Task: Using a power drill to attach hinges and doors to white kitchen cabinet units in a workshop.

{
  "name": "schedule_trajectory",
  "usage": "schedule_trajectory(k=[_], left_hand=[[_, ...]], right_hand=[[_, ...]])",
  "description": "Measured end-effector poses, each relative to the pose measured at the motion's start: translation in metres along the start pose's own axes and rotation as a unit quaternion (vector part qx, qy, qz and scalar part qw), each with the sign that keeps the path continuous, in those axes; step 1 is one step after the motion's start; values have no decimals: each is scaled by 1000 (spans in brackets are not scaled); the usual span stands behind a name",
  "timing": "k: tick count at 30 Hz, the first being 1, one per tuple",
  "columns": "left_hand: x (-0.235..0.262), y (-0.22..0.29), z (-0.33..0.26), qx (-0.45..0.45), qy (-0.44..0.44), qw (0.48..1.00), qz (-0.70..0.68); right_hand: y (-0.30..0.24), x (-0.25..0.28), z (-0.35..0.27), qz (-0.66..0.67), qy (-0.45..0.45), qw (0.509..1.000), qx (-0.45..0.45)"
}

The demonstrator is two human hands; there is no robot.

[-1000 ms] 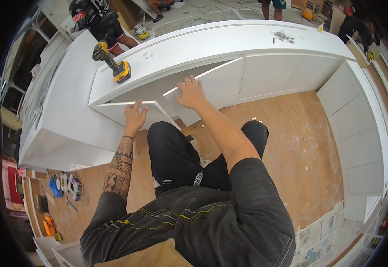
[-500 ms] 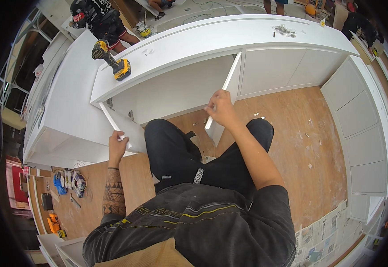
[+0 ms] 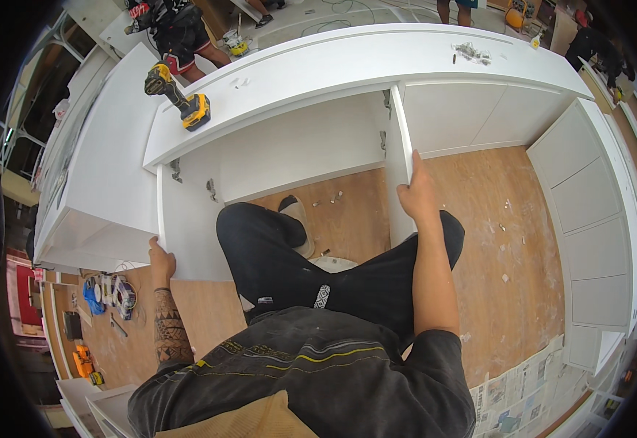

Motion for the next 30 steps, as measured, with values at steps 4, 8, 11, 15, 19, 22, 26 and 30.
schedule_trajectory(k=[4,8,11,15,19,22,26,30], left_hand=[[4,-22,5,27,38,998,43],[12,-31,5,34,75,994,66],[17,-29,4,59,77,992,77],[33,-5,8,64,64,985,144],[45,47,39,32,50,995,82],[59,122,83,-88,150,978,-118],[26,221,179,-93,119,903,-404],[-3,310,275,-105,60,845,-520]], right_hand=[[-1,11,2,-20,-9,999,27],[14,21,-4,10,-27,999,-17],[27,32,-19,67,-27,996,-59],[37,44,-48,102,-32,989,-102],[40,50,-75,48,-18,991,-126],[40,43,-91,88,22,987,-131],[57,37,-114,138,112,970,-168],[76,30,-121,171,142,955,-196]])
Point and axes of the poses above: each hand's wrist, its own z-axis towards the middle knuckle, its own x-axis out of the back of the hand, y = z × x, the point moved 9 cm from there along z, towards the middle knuckle, and after that the axes turned 8 degrees about y, right-handed, at the moved point
